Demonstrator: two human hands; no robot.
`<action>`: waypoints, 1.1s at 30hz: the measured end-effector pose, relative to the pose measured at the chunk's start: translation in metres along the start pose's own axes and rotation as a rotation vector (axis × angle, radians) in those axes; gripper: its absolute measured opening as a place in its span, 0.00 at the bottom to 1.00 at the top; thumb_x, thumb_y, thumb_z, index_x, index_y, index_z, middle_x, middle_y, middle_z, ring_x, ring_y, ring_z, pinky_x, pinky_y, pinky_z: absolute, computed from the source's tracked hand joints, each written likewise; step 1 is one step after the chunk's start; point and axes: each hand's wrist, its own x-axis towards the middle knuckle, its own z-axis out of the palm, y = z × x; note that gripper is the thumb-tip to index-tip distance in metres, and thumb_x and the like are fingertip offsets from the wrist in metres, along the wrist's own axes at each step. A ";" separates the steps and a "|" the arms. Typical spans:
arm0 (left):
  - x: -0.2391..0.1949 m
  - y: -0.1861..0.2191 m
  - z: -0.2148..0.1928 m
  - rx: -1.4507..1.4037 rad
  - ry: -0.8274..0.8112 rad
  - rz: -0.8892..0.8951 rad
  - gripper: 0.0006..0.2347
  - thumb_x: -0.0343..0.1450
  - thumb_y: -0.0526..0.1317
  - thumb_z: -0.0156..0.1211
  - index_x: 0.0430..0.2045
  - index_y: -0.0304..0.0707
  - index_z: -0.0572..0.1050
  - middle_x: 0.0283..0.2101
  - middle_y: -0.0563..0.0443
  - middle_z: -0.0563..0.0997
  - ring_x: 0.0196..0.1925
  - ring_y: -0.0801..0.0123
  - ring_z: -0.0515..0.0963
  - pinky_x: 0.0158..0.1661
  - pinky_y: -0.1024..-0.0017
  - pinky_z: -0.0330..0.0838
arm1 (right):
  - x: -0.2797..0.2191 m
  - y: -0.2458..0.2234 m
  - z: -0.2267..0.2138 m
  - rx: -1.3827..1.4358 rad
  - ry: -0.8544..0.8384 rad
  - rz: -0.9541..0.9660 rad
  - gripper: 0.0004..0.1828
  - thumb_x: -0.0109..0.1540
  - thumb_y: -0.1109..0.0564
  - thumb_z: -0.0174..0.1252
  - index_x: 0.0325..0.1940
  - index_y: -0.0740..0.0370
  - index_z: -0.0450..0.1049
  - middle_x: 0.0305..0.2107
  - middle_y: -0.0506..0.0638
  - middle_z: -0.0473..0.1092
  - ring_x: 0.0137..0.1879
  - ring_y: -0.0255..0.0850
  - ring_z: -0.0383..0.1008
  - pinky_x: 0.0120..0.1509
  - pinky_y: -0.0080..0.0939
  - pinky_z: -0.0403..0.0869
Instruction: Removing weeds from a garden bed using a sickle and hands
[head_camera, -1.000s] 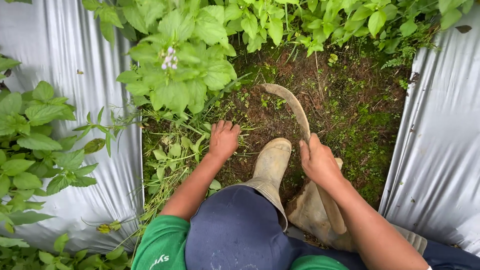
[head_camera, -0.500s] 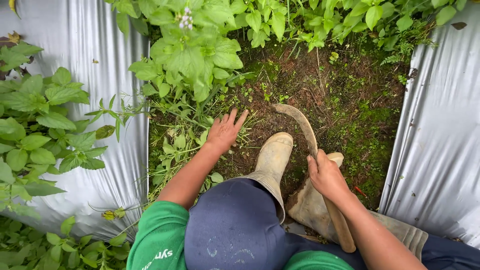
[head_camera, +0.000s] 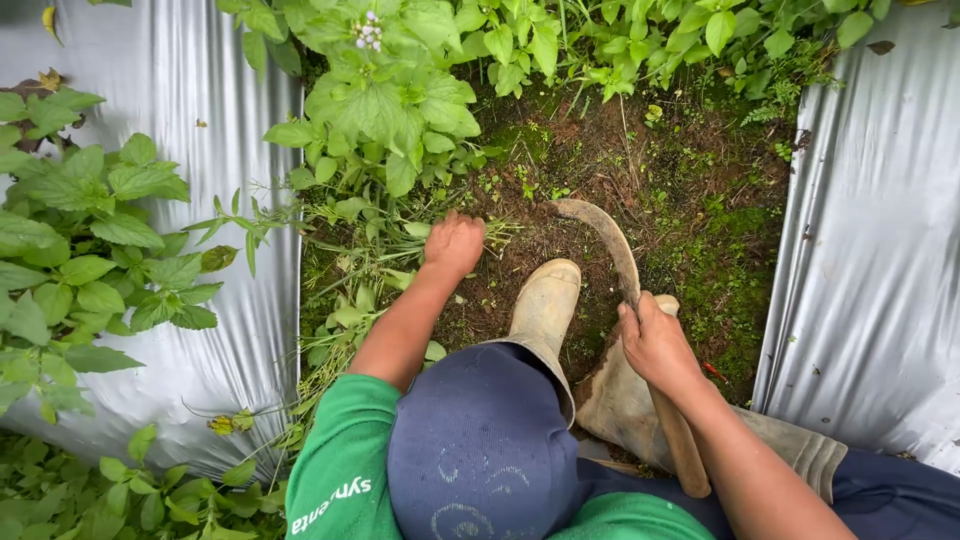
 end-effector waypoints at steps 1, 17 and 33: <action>-0.011 0.000 -0.008 -0.057 0.024 0.031 0.07 0.73 0.33 0.51 0.35 0.39 0.79 0.35 0.42 0.83 0.56 0.45 0.80 0.44 0.53 0.80 | -0.001 -0.001 -0.001 -0.002 0.003 0.005 0.21 0.71 0.43 0.45 0.49 0.64 0.70 0.38 0.75 0.76 0.54 0.72 0.75 0.54 0.69 0.75; -0.201 -0.072 -0.026 -0.261 -0.142 -0.240 0.21 0.71 0.25 0.49 0.59 0.43 0.75 0.43 0.42 0.83 0.55 0.50 0.79 0.56 0.44 0.75 | -0.033 -0.018 -0.020 0.075 0.069 -0.111 0.19 0.70 0.45 0.45 0.46 0.64 0.70 0.37 0.74 0.75 0.55 0.71 0.74 0.58 0.67 0.73; -0.405 0.000 0.051 -0.353 -0.369 -0.784 0.11 0.74 0.43 0.47 0.45 0.43 0.76 0.59 0.48 0.78 0.73 0.57 0.63 0.71 0.52 0.62 | -0.087 -0.036 -0.023 0.178 0.241 -0.446 0.16 0.73 0.49 0.45 0.35 0.60 0.57 0.17 0.56 0.62 0.23 0.52 0.59 0.33 0.56 0.56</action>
